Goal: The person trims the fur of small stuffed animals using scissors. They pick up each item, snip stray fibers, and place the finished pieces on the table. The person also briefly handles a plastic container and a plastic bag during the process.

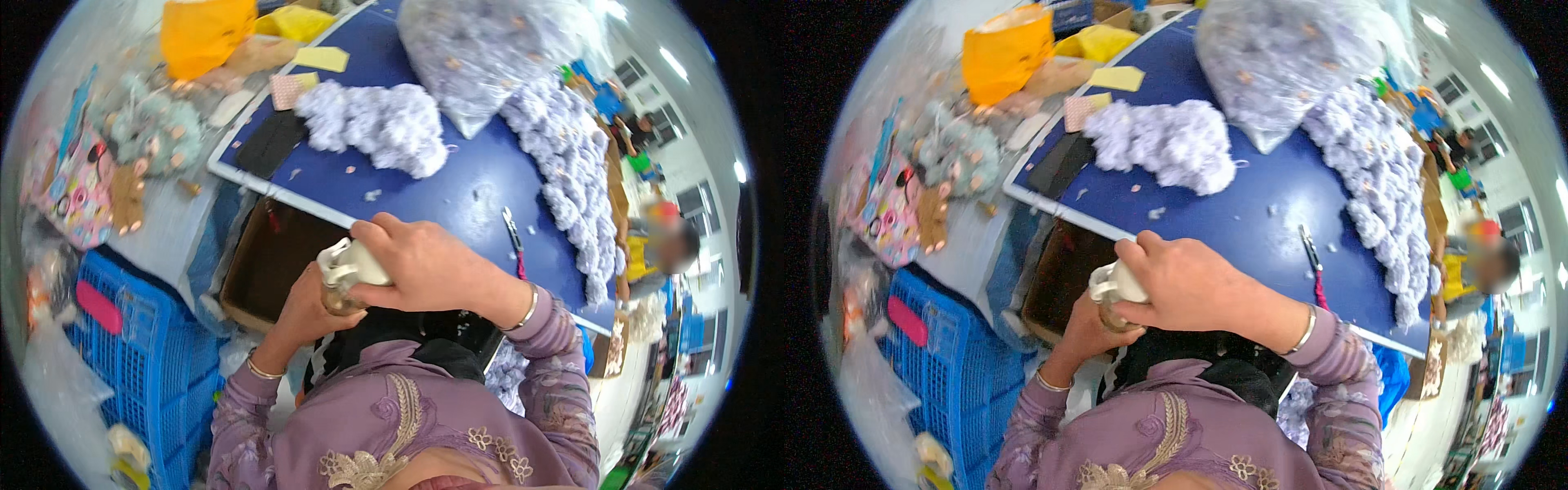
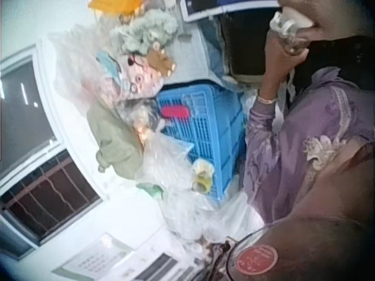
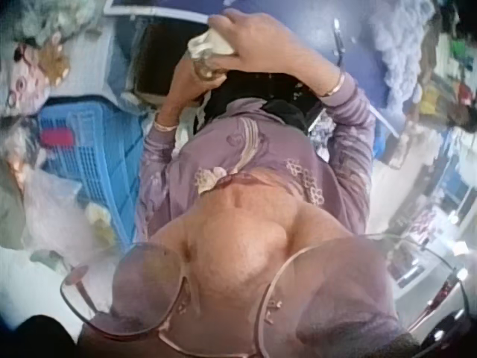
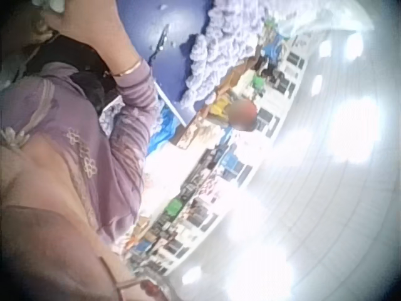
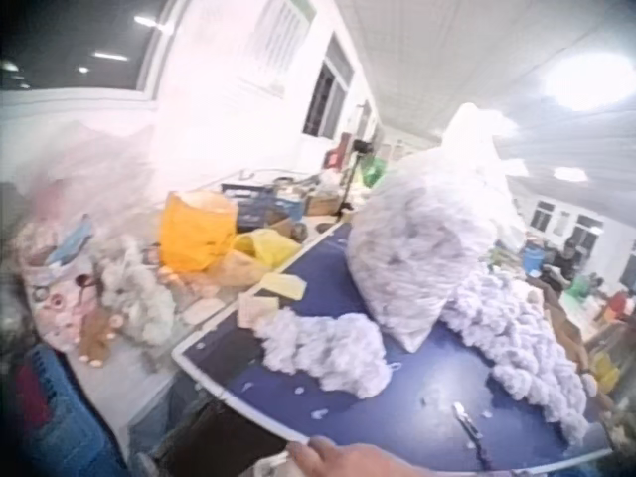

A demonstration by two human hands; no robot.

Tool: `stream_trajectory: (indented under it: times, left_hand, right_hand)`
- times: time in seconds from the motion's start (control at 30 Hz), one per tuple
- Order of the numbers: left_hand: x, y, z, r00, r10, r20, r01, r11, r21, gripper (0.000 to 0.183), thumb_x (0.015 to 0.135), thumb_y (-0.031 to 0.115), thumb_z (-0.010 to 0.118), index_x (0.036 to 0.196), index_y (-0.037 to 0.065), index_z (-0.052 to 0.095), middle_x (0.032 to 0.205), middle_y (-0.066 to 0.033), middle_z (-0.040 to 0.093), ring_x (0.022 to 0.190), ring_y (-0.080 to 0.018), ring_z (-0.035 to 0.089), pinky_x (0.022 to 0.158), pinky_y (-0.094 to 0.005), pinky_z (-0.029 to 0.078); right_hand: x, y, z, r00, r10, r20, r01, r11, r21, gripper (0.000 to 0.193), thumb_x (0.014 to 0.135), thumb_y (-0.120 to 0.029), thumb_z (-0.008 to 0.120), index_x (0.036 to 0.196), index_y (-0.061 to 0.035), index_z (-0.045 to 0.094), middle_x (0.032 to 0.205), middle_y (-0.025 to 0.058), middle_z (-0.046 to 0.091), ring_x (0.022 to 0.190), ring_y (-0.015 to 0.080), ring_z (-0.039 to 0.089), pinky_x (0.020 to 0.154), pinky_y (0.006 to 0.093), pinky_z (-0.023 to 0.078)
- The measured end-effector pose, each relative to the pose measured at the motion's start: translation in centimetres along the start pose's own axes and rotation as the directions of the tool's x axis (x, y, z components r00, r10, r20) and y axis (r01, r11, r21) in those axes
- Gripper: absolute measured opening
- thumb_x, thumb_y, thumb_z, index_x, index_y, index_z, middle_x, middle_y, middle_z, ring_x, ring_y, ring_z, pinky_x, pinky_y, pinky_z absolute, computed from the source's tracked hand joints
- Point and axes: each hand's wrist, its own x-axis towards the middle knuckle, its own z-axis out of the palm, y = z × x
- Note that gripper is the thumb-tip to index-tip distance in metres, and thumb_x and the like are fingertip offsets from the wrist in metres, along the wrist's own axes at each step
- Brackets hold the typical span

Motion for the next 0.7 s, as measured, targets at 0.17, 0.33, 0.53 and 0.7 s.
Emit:
stream_trajectory:
  times: [0.17, 0.33, 0.53, 0.7]
  left_hand:
    - [-0.9, 0.2, -1.1, 0.996, 0.063, 0.057, -0.054, 0.987, -0.152, 0.093, 0.061, 0.028, 0.086, 0.138, 0.002, 0.039, 0.123, -0.0170, 0.053, 0.114, -0.0309, 0.054, 0.097, -0.0380, 0.043]
    - [-0.8, 0.2, -1.5, 0.998, 0.041, 0.050, -0.036, 0.994, -0.100, 0.091, 0.063, 0.029, 0.085, 0.136, 0.001, 0.039, 0.124, -0.0173, 0.053, 0.116, -0.0312, 0.053, 0.098, -0.0377, 0.042]
    - [-0.8, -0.4, -1.7, 0.992, 0.125, 0.018, -0.125, 0.992, 0.012, 0.095, 0.060, 0.025, 0.086, 0.138, 0.002, 0.036, 0.124, -0.0164, 0.051, 0.114, -0.0306, 0.052, 0.098, -0.0388, 0.041]
    - [-0.7, 0.1, -1.7, 0.986, 0.159, 0.046, -0.161, 0.986, 0.034, 0.092, 0.064, 0.030, 0.083, 0.136, -0.004, 0.037, 0.123, -0.0215, 0.052, 0.115, -0.0339, 0.052, 0.099, -0.0390, 0.042]
  right_hand:
    - [1.1, -0.2, -1.7, 0.941, -0.294, 0.165, 0.283, 0.955, 0.086, 0.049, 0.076, -0.019, 0.068, 0.119, -0.0047, 0.050, 0.111, 0.0178, 0.053, 0.091, 0.0373, 0.060, 0.080, 0.0440, 0.049]
    - [1.0, -0.4, -3.1, 0.953, -0.233, 0.195, 0.222, 0.972, 0.081, 0.061, 0.077, -0.009, 0.058, 0.135, -0.0040, 0.041, 0.137, 0.0243, 0.040, 0.107, 0.0457, 0.054, 0.092, 0.0482, 0.045]
    - [3.1, -1.5, -3.3, 0.852, 0.244, 0.463, -0.204, 0.970, -0.136, 0.050, 0.077, -0.026, 0.069, 0.116, -0.0009, 0.051, 0.107, 0.0235, 0.059, 0.095, 0.0394, 0.059, 0.080, 0.0468, 0.047]
    - [1.7, -0.9, -2.8, 0.974, -0.163, 0.159, 0.169, 0.985, -0.030, 0.075, 0.068, -0.036, 0.080, 0.127, -0.0025, 0.048, 0.111, 0.0195, 0.058, 0.098, 0.0386, 0.058, 0.085, 0.0446, 0.046]
